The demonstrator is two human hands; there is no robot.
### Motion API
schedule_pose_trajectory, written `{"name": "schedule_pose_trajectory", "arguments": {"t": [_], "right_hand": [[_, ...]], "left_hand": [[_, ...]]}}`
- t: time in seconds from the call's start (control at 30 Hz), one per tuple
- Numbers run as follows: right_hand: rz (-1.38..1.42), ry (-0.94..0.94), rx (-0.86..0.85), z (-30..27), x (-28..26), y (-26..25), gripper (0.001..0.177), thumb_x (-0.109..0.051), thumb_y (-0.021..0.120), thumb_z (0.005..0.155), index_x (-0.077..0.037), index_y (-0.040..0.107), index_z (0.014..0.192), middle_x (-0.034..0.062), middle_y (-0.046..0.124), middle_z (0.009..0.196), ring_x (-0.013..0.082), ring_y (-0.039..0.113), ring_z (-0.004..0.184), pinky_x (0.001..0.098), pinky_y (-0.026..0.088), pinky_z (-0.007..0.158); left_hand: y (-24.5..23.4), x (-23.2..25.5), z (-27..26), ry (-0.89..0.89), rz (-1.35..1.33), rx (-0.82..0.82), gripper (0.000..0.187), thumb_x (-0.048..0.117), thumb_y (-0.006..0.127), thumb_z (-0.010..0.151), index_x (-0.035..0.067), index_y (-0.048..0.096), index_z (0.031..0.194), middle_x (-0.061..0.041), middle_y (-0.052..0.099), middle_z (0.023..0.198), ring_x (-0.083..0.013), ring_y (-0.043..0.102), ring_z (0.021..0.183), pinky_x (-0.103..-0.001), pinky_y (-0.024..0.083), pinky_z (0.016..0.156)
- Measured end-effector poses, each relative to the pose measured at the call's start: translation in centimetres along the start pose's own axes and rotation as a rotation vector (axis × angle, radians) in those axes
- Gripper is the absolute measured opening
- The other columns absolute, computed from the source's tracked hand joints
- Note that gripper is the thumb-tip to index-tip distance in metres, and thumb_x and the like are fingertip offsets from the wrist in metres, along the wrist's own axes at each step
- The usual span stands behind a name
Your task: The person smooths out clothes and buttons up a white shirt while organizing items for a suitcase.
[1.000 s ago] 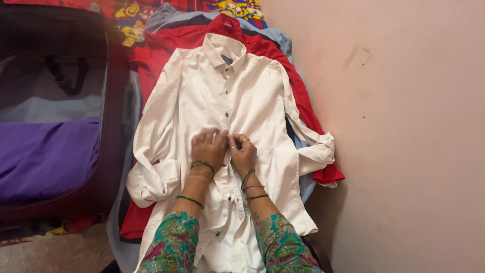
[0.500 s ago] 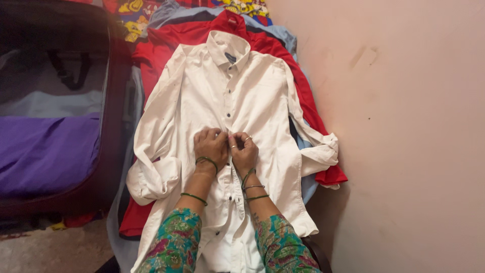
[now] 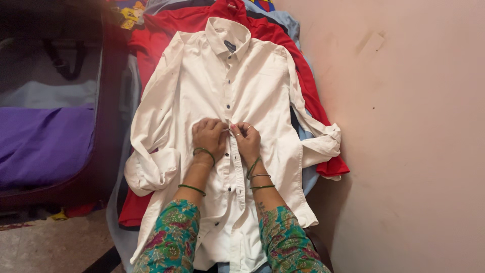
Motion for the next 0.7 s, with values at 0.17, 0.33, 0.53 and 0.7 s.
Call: {"name": "schedule_pose_trajectory", "arguments": {"t": [0.17,0.33,0.53,0.7], "right_hand": [[0.197,0.064,-0.125,0.5,1.9,0.8,0.017,-0.015,0.067,0.102,0.001,0.068,0.104,-0.0016,0.069,0.089,0.0032,0.058,0.077,0.0195,0.050,0.068],[0.268,0.210,-0.204,0.7,2.3,1.1,0.019,-0.016,0.066,0.102,0.001,0.069,0.107,0.0010,0.069,0.090,0.0049,0.061,0.077,0.0201,0.051,0.068],[0.260,0.236,-0.250,0.2,0.6,0.9,0.019,-0.017,0.070,0.099,0.002,0.070,0.103,0.0011,0.071,0.086,0.0057,0.062,0.071,0.0206,0.051,0.064],[0.176,0.259,-0.252,0.3,0.7,0.9,0.018,-0.018,0.071,0.097,0.000,0.071,0.099,-0.0005,0.070,0.080,0.0056,0.062,0.067,0.0208,0.053,0.062]], "left_hand": [[0.5,-0.1,0.0,-0.002,0.034,-0.017,0.013,0.020,0.070,0.087,0.020,0.073,0.100,0.001,0.068,0.108,-0.0258,0.056,0.114,-0.048,0.038,0.099],[0.6,-0.1,-0.2,0.003,0.027,-0.009,0.016,0.020,0.071,0.087,0.022,0.074,0.103,0.002,0.068,0.109,-0.0248,0.056,0.115,-0.047,0.037,0.100],[0.4,-0.5,-0.1,-0.042,-0.017,-0.028,0.013,0.019,0.072,0.087,0.022,0.074,0.099,0.003,0.068,0.107,-0.0237,0.057,0.115,-0.047,0.038,0.101],[0.4,-0.5,0.0,-0.050,-0.017,-0.035,0.014,0.017,0.072,0.084,0.021,0.073,0.097,0.002,0.068,0.106,-0.0244,0.057,0.114,-0.047,0.038,0.098]]}}
Point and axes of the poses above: each hand's wrist, its own z-axis towards the middle knuckle, its own y-axis out of the palm, x = y × z, the point moved 9 cm from there along z, towards the middle knuckle
